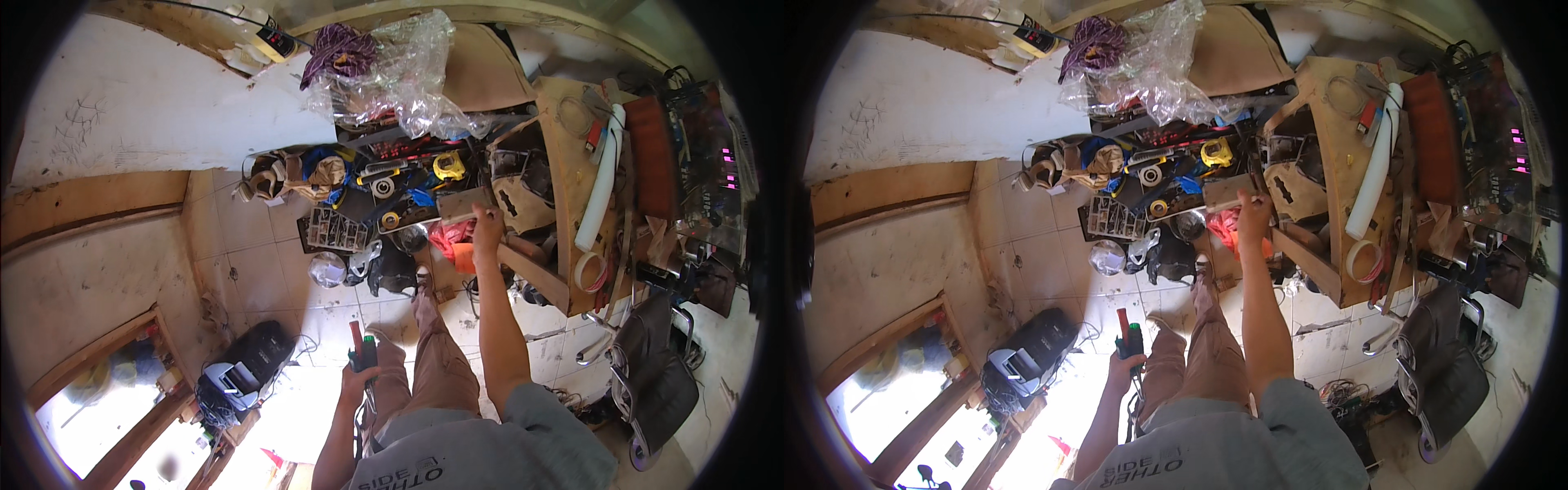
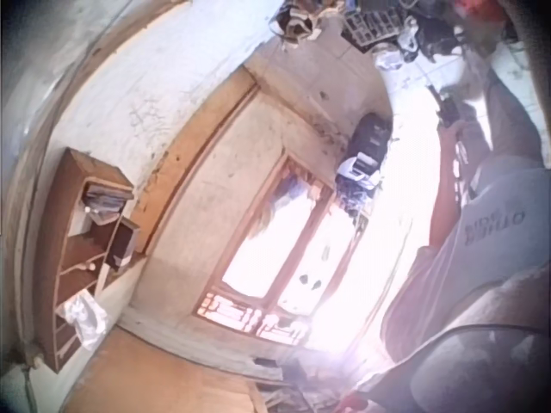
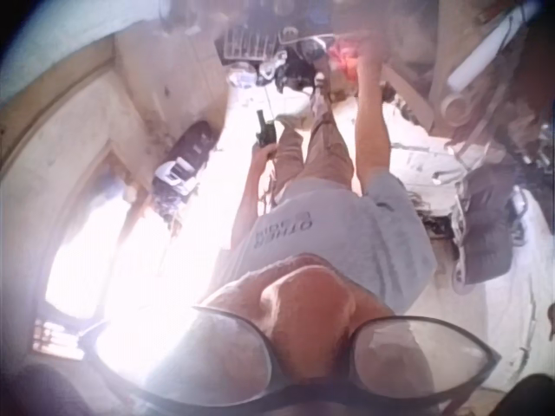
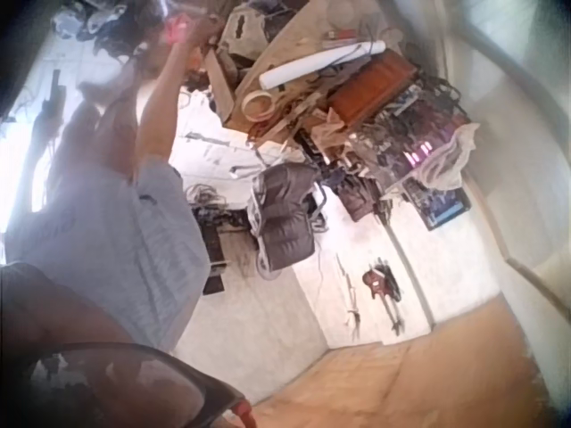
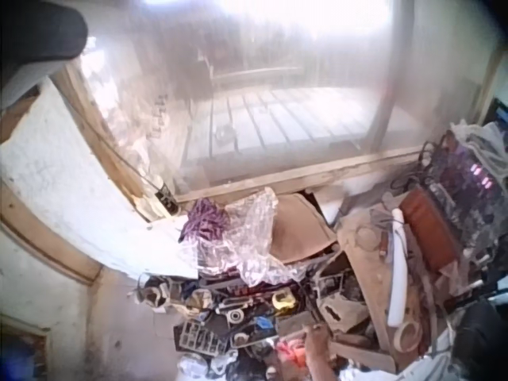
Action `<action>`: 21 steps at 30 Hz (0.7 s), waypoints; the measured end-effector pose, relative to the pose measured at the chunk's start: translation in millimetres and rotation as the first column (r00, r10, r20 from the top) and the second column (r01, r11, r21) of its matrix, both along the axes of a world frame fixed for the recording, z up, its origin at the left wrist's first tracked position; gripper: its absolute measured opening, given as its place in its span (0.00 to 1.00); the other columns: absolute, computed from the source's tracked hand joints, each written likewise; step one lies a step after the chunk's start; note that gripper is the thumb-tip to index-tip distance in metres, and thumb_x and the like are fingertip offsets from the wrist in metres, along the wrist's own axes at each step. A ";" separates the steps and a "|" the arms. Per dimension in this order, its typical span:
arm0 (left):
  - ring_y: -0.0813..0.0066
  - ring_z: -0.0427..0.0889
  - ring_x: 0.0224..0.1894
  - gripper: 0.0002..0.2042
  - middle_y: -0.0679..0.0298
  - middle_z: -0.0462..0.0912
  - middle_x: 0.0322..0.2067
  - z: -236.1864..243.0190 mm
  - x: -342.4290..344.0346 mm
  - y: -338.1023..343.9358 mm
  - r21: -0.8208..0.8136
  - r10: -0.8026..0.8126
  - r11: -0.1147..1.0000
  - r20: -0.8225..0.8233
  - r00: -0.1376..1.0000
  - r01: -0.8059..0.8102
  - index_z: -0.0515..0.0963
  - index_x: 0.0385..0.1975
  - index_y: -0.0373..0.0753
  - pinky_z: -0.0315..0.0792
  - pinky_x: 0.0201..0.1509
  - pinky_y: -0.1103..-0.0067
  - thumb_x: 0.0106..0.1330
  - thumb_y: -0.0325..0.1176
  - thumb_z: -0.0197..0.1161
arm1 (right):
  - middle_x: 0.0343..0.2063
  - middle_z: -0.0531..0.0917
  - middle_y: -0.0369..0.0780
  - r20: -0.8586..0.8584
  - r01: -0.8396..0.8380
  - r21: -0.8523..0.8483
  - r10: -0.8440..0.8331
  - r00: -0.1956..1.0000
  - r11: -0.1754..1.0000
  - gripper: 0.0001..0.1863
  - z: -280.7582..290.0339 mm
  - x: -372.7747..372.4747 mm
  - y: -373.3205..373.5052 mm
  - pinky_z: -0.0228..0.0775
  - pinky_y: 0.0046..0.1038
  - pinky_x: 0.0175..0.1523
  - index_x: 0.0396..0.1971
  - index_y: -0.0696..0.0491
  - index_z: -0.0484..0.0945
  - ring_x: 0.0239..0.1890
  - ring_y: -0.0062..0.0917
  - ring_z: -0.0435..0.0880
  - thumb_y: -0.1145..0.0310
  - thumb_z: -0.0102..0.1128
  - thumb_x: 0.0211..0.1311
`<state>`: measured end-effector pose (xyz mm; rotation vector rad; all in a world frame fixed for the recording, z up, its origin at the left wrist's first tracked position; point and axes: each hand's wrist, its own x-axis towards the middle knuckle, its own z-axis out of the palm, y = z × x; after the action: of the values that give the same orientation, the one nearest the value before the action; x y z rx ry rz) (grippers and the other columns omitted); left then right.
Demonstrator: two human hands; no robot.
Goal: The person works on a small CNC machine by handling a small metal component, picking up tools from a cluttered workbench, and using a handheld rotary tool and wrenches to adjust and secure parts on the machine bed.
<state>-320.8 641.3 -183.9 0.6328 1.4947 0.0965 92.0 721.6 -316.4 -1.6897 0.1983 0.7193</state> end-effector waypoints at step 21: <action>0.77 0.80 0.24 0.13 0.65 0.81 0.25 -11.9 -7.8 -5.4 -0.028 0.053 0.998 0.030 0.998 -0.052 0.79 0.34 0.34 0.76 0.29 0.79 0.52 0.30 0.74 | 0.33 0.81 0.42 0.231 -0.320 -0.092 0.333 0.914 0.943 0.30 -57.7 -30.1 9.4 0.70 0.21 0.22 0.49 0.59 0.71 0.20 0.19 0.79 0.52 0.71 0.59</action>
<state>-328.6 635.9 -195.8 0.5682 1.4807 0.1261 61.8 731.0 -374.1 -1.8665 -0.2478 0.7467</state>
